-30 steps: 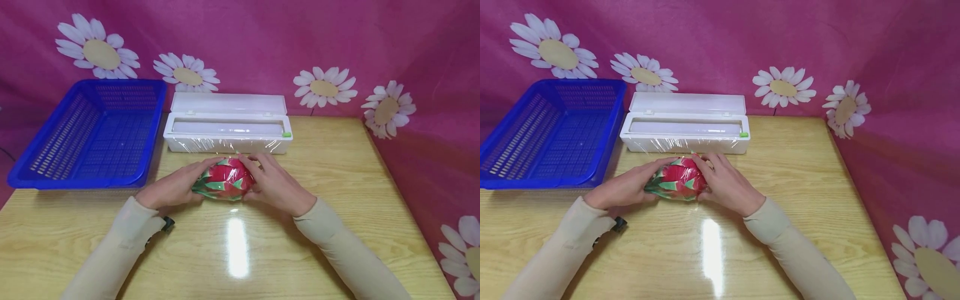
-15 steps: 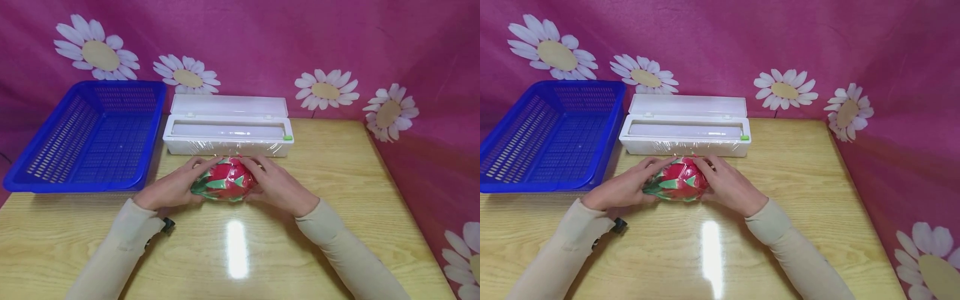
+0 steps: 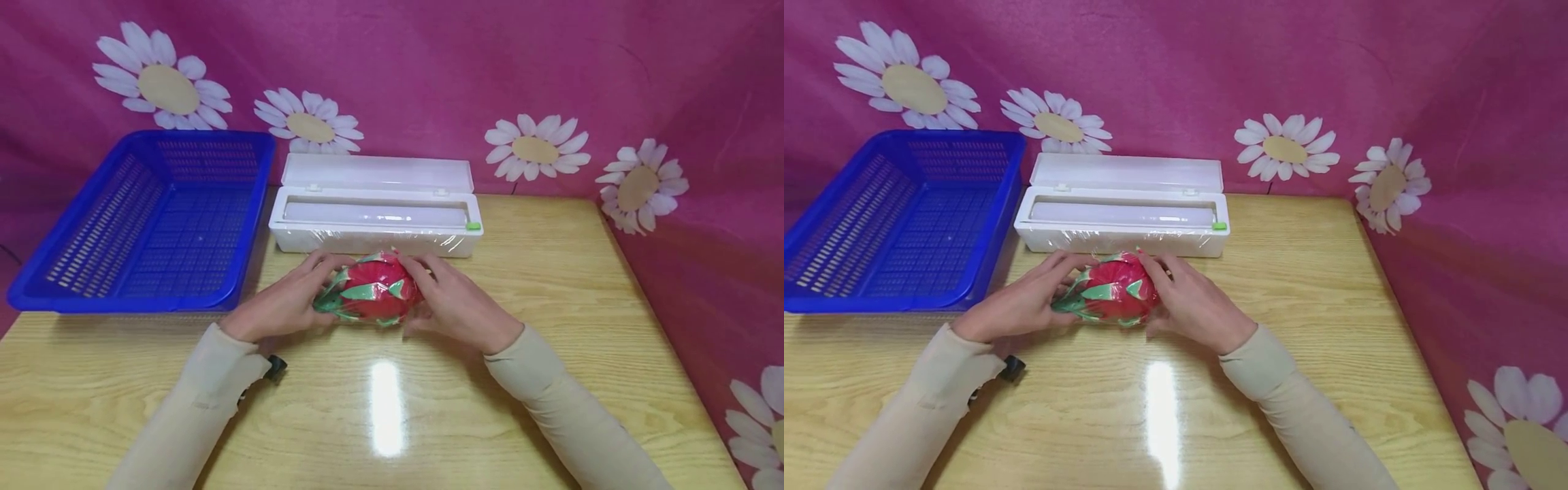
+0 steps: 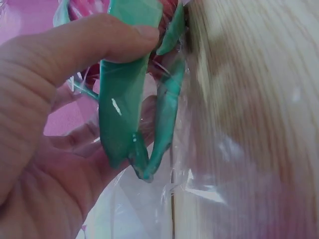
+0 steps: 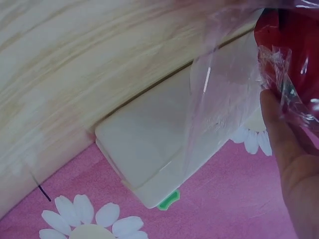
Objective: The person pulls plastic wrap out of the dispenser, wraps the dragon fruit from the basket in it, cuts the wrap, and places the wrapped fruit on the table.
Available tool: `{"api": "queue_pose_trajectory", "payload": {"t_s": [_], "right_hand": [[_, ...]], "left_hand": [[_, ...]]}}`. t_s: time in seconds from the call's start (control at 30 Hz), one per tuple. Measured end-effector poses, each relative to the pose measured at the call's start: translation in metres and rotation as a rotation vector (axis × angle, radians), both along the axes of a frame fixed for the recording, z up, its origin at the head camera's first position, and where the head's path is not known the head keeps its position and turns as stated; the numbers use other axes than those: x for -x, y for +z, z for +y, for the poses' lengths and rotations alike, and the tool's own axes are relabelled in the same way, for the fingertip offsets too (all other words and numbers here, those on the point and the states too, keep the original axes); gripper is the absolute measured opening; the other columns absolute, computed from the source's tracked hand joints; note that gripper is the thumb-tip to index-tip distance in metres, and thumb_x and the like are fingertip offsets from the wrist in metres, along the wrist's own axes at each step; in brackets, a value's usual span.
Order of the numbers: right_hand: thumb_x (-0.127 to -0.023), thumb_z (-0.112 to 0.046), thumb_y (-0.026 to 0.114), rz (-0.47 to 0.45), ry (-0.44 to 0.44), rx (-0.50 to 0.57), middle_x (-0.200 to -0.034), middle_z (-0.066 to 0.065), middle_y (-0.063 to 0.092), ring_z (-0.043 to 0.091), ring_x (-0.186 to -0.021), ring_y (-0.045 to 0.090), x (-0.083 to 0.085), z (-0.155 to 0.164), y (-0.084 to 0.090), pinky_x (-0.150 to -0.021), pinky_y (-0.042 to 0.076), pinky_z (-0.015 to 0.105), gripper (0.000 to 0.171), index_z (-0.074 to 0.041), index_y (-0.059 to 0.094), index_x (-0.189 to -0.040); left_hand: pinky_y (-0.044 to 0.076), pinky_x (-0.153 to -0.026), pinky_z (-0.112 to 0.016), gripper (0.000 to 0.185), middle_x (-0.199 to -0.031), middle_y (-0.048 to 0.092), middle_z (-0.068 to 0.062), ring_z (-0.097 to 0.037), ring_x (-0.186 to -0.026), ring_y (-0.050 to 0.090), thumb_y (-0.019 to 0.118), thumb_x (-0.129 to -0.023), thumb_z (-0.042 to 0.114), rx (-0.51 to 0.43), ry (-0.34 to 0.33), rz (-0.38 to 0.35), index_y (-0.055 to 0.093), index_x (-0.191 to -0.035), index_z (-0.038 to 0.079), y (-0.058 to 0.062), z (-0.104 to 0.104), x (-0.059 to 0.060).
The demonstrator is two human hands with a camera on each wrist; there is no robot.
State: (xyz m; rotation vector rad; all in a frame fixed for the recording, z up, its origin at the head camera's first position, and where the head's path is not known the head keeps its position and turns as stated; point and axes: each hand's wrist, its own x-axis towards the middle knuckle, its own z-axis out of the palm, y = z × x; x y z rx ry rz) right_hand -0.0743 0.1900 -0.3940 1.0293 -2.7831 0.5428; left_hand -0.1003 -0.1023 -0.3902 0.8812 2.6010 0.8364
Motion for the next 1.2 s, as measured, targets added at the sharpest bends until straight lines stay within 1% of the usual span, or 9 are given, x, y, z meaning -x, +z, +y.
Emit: {"api": "queue_pose_trajectory", "payload": {"t_s": [0.13,0.27,0.47,0.63,0.77,0.83,0.9,1.07,1.2], "right_hand": [[-0.073,-0.036,0.095,-0.003,-0.04,-0.039,-0.141,0.017,0.054,0.033,-0.128,0.061,-0.001,-0.001,-0.001,-0.107,0.056,0.046,0.107,-0.002,0.038,-0.156],[-0.074,-0.037,0.094,0.003,-0.054,-0.057,-0.143,0.018,0.054,0.033,-0.129,0.061,-0.001,-0.002,-0.001,-0.109,0.054,0.046,0.106,-0.001,0.038,-0.156],[-0.073,-0.038,0.095,-0.007,-0.049,-0.038,-0.144,0.017,0.053,0.033,-0.129,0.06,0.001,-0.001,-0.002,-0.11,0.054,0.046,0.109,-0.002,0.036,-0.157],[-0.07,-0.044,0.096,-0.019,-0.035,-0.014,-0.146,0.016,0.052,0.031,-0.13,0.06,0.003,0.0,-0.002,-0.109,0.054,0.045,0.115,-0.005,0.034,-0.159],[-0.064,-0.053,0.095,-0.023,-0.021,-0.002,-0.147,0.016,0.051,0.031,-0.131,0.059,0.004,0.001,-0.003,-0.111,0.053,0.044,0.124,-0.005,0.033,-0.16],[-0.063,-0.053,0.095,-0.022,-0.022,-0.006,-0.147,0.015,0.052,0.031,-0.131,0.059,0.005,0.002,-0.003,-0.112,0.053,0.044,0.125,-0.005,0.032,-0.16],[-0.065,-0.049,0.096,-0.017,-0.026,-0.009,-0.146,0.016,0.053,0.031,-0.13,0.06,0.005,0.002,-0.003,-0.112,0.053,0.045,0.122,-0.004,0.034,-0.159],[-0.073,-0.035,0.095,0.015,-0.043,-0.03,-0.144,0.017,0.054,0.032,-0.129,0.061,0.004,0.001,-0.004,-0.109,0.054,0.045,0.106,-0.001,0.039,-0.155],[-0.076,-0.031,0.094,0.036,-0.059,-0.038,-0.141,0.017,0.056,0.031,-0.127,0.063,0.003,0.0,-0.006,-0.106,0.056,0.045,0.099,-0.002,0.041,-0.154]], "left_hand": [[0.056,-0.104,-0.053,0.087,-0.146,0.046,-0.011,-0.031,-0.124,0.062,0.083,-0.084,0.013,0.016,0.002,0.011,0.036,-0.157,0.022,0.0,0.0,0.0],[0.054,-0.108,-0.053,0.088,-0.148,0.046,-0.011,-0.03,-0.126,0.059,0.081,-0.083,0.013,0.018,0.01,0.028,0.036,-0.158,0.019,-0.002,0.001,0.001],[0.052,-0.11,-0.054,0.09,-0.146,0.047,-0.011,-0.029,-0.128,0.056,0.079,-0.081,0.01,0.01,0.004,0.032,0.036,-0.158,0.021,-0.003,0.001,0.0],[0.051,-0.111,-0.055,0.099,-0.151,0.042,-0.011,-0.031,-0.134,0.054,0.087,-0.079,0.016,0.024,0.002,0.006,0.032,-0.16,0.023,-0.003,0.002,-0.001],[0.051,-0.111,-0.055,0.105,-0.155,0.039,-0.014,-0.036,-0.136,0.056,0.091,-0.078,0.02,0.05,-0.002,0.033,0.028,-0.162,0.017,-0.003,0.005,-0.002],[0.053,-0.11,-0.053,0.104,-0.154,0.04,-0.015,-0.037,-0.134,0.058,0.09,-0.079,0.019,0.067,-0.002,0.063,0.028,-0.162,0.012,-0.003,0.008,-0.003],[0.054,-0.108,-0.053,0.101,-0.154,0.041,-0.015,-0.037,-0.131,0.06,0.088,-0.081,0.016,0.078,0.004,0.092,0.028,-0.161,0.01,-0.003,0.011,-0.004],[0.056,-0.105,-0.05,0.096,-0.153,0.043,-0.014,-0.035,-0.127,0.064,0.086,-0.083,0.013,0.105,0.014,0.151,0.029,-0.161,0.007,-0.005,0.014,-0.005],[0.057,-0.103,-0.051,0.096,-0.151,0.046,-0.016,-0.037,-0.125,0.065,0.085,-0.084,0.011,0.117,0.021,0.17,0.029,-0.161,0.007,-0.006,0.014,-0.006]]}}
